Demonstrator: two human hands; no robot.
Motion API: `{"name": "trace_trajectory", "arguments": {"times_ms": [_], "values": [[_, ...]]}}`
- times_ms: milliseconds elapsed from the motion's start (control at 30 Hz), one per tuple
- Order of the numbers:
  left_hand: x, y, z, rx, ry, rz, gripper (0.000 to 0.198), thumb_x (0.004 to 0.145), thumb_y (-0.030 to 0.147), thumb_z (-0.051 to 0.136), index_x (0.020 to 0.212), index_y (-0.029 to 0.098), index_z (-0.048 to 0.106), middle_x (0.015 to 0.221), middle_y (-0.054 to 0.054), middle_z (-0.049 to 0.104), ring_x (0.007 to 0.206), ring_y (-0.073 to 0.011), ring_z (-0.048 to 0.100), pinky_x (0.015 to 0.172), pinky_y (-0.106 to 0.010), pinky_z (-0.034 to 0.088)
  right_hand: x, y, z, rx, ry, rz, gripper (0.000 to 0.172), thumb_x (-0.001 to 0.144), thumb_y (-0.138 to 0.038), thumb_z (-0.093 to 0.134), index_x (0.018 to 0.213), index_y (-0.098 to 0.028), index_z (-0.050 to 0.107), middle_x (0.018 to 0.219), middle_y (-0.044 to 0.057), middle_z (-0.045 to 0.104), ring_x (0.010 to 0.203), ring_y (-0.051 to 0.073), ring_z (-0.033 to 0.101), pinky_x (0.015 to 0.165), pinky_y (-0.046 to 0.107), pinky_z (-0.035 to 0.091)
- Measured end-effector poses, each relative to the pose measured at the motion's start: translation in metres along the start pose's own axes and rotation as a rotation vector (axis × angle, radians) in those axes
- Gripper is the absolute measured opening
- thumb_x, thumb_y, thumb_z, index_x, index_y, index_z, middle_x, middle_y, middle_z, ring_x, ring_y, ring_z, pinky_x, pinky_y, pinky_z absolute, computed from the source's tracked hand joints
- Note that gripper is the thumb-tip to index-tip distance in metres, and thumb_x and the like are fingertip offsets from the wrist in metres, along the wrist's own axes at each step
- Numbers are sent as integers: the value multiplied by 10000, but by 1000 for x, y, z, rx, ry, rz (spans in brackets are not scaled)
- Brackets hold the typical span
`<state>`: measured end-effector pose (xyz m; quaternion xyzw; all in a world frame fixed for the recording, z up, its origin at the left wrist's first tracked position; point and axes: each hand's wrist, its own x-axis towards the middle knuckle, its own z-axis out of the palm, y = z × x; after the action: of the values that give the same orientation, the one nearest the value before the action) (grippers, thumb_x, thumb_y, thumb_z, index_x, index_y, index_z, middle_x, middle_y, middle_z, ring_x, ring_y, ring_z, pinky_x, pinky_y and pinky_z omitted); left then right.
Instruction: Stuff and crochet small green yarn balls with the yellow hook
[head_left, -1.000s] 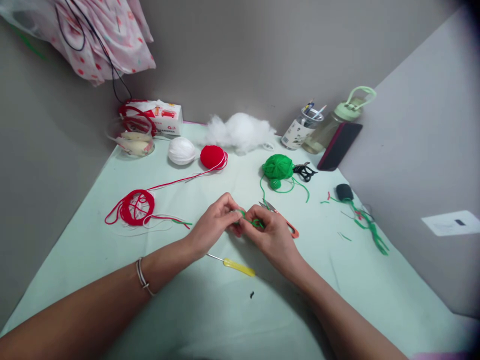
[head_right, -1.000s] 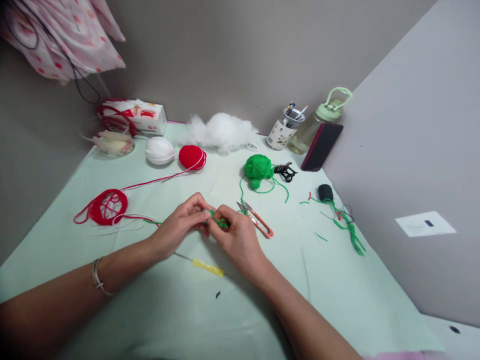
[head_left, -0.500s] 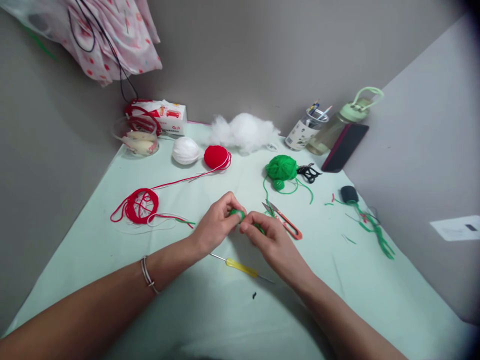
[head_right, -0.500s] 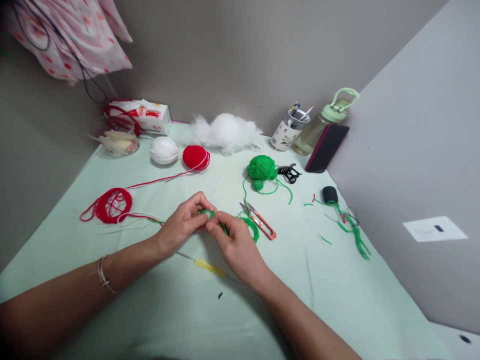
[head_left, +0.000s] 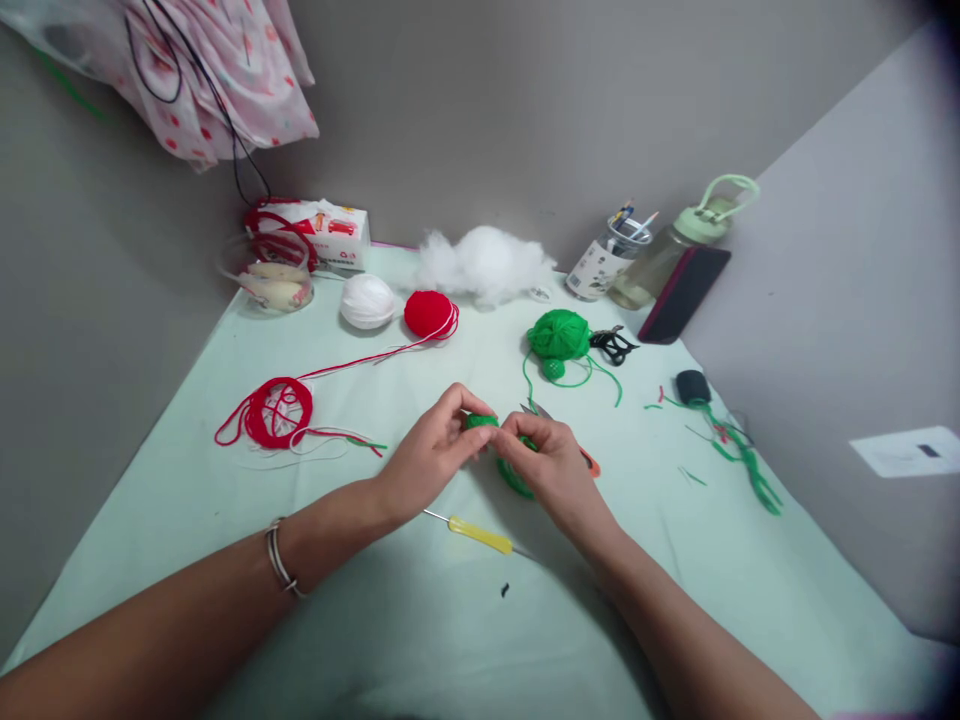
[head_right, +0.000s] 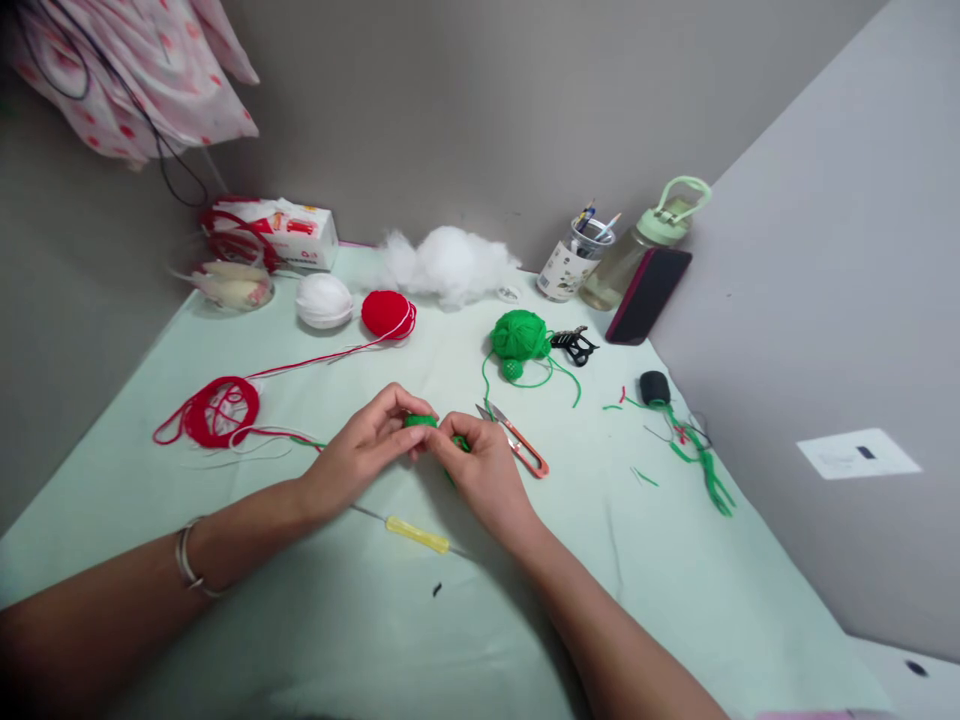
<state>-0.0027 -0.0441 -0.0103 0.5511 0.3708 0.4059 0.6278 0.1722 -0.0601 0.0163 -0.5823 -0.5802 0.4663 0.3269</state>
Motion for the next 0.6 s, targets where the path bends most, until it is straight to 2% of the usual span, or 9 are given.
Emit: {"name": "trace_trajectory", "arguments": {"times_ms": [133, 267, 400, 600], "values": [[4, 0, -2, -37, 10, -50, 194, 913, 346, 689, 977, 207, 569, 819, 20, 617, 699, -144, 587, 696, -322, 469, -2, -2, -6, -40, -63, -33, 364, 923, -465, 626, 686, -198, 554, 598, -63, 403, 574, 104, 310, 538, 273, 235], [7, 0, 0, -44, 62, -59, 162, 831, 229, 702, 920, 207, 567, 797, 30, 623, 704, -140, 574, 685, -306, 446, -11, -10, -4, -61, -137, -36, 240, 955, -386, 556, 806, -199, 583, 661, -58, 425, 601, 114, 343, 549, 272, 254], [6, 2, 3, -46, 152, -55, 179, 740, 114, 688, 851, 203, 580, 798, 41, 596, 751, -131, 552, 725, -291, 424, -18, -15, 5, -99, -118, -67, 225, 958, -355, 531, 786, -211, 540, 673, -52, 416, 608, 123, 366, 556, 278, 261], [5, 3, 5, -183, 202, -141, 244, 751, 188, 732, 946, 197, 586, 907, -2, 694, 865, -158, 635, 798, -299, 477, -16, -6, 14, -78, -89, -143, 253, 977, -364, 528, 770, -220, 510, 691, -42, 472, 635, 132, 408, 590, 281, 312]]}}
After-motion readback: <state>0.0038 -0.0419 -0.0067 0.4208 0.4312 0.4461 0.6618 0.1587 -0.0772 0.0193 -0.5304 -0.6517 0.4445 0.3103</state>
